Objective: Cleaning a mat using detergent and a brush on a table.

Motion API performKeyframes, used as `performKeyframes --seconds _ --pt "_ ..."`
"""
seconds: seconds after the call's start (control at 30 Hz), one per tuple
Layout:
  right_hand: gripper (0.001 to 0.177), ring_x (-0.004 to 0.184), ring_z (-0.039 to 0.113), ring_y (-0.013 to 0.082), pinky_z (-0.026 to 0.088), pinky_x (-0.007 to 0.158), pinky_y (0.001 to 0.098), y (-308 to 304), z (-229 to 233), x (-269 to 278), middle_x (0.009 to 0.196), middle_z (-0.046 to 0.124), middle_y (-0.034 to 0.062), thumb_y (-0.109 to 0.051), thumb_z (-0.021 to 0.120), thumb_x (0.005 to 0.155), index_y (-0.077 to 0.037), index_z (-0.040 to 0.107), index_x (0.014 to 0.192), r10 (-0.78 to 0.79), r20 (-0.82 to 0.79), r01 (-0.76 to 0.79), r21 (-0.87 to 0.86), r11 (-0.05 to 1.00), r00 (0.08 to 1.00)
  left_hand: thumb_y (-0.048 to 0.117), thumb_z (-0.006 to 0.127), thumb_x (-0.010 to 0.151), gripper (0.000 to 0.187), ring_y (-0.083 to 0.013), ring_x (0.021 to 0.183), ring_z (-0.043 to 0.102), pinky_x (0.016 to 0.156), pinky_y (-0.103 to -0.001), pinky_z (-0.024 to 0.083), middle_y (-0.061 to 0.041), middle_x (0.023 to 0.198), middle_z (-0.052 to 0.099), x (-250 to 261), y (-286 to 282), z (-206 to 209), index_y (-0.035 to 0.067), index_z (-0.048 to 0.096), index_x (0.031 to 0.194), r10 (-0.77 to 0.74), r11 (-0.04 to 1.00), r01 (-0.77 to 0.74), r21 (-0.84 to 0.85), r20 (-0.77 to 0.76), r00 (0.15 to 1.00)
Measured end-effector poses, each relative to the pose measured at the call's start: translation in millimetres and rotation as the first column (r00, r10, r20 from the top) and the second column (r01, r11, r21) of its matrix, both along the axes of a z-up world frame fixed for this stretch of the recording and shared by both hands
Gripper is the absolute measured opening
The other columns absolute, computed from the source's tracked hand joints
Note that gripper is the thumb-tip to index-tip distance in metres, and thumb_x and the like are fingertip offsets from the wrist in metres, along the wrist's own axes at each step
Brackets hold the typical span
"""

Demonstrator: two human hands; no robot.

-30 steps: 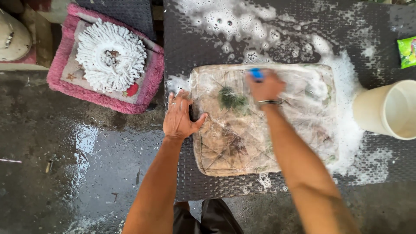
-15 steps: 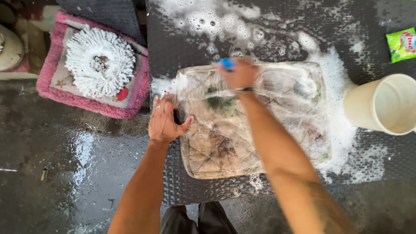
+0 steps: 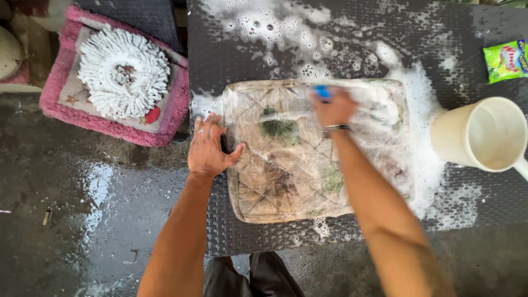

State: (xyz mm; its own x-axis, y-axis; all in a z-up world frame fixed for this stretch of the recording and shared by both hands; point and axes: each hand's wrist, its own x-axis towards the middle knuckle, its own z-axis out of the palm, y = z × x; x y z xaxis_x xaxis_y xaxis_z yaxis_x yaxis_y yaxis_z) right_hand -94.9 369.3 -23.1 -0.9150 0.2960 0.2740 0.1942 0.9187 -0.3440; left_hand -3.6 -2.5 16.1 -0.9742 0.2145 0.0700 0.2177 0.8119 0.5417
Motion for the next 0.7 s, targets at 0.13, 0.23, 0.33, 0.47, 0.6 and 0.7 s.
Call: performKeyframes --seconds 0.13,0.23,0.33,0.47,0.6,0.7 --pt "0.036 0.068 0.063 0.0151 0.053 0.066 0.0359 -139.9 39.6 16.5 0.082 0.070 0.0017 -0.047 0.088 0.084 -0.015 0.072 0.082 0.183 0.118 -0.177 -0.066 0.982 0.976 0.061 0.071 0.084 0.065 -0.0325 0.145 0.040 0.128 -0.049 0.022 -0.016 0.141 0.052 -0.4 -0.4 4.7 0.002 0.064 0.110 -0.001 1.000 0.001 0.008 0.020 1.000" --pt "0.033 0.096 0.064 0.0224 0.041 0.096 0.0503 -207.7 53.4 37.1 0.094 0.071 0.0031 -0.051 0.081 0.080 -0.019 0.077 0.086 0.426 0.175 -0.408 -0.128 0.904 0.888 0.062 0.072 0.081 0.071 -0.0352 0.144 0.040 0.126 -0.050 0.022 -0.021 0.142 0.050 6.2 0.9 -5.6 0.000 0.062 0.114 -0.008 1.000 0.008 0.004 -0.026 1.000" --pt "0.046 0.099 0.061 0.0305 0.033 0.089 0.0607 -234.7 54.0 41.6 0.092 0.070 0.0082 -0.060 0.079 0.074 -0.016 0.079 0.088 0.452 0.057 -0.451 -0.028 0.892 0.890 0.061 0.075 0.073 0.087 -0.0370 0.141 0.041 0.123 -0.051 0.022 -0.026 0.142 0.049 5.8 -5.6 -12.2 -0.005 0.057 0.126 0.005 0.999 -0.010 -0.033 -0.132 0.991" --pt "0.044 0.100 0.062 0.0275 0.036 0.094 0.0568 -186.4 48.7 35.9 0.096 0.071 0.0061 -0.059 0.076 0.079 -0.016 0.077 0.090 0.443 0.105 -0.446 0.005 0.895 0.890 0.061 0.075 0.077 0.077 -0.0364 0.142 0.043 0.124 -0.052 0.023 -0.023 0.141 0.053 7.5 -0.8 -1.3 -0.001 0.061 0.120 0.011 1.000 -0.009 0.014 -0.107 0.994" --pt "0.045 0.080 0.070 0.0153 0.058 0.073 0.0350 -78.5 24.0 3.4 0.092 0.071 0.0013 -0.061 0.073 0.080 -0.020 0.066 0.096 0.238 0.206 -0.161 -0.334 0.929 0.949 0.064 0.074 0.082 0.070 -0.0356 0.144 0.044 0.126 -0.053 0.024 -0.020 0.139 0.056 5.1 -1.3 2.1 -0.001 0.065 0.108 0.016 1.000 -0.014 0.023 -0.083 0.996" --pt "0.051 0.076 0.068 0.0277 0.052 0.071 0.0449 45.1 7.1 -5.7 0.088 0.072 0.0095 -0.062 0.081 0.084 -0.012 0.073 0.094 0.102 0.019 -0.103 0.125 0.987 0.995 0.065 0.073 0.082 0.071 -0.0350 0.144 0.044 0.125 -0.052 0.024 -0.020 0.139 0.056 5.2 1.1 -0.6 -0.001 0.066 0.107 0.023 1.000 -0.022 0.014 -0.104 0.994"
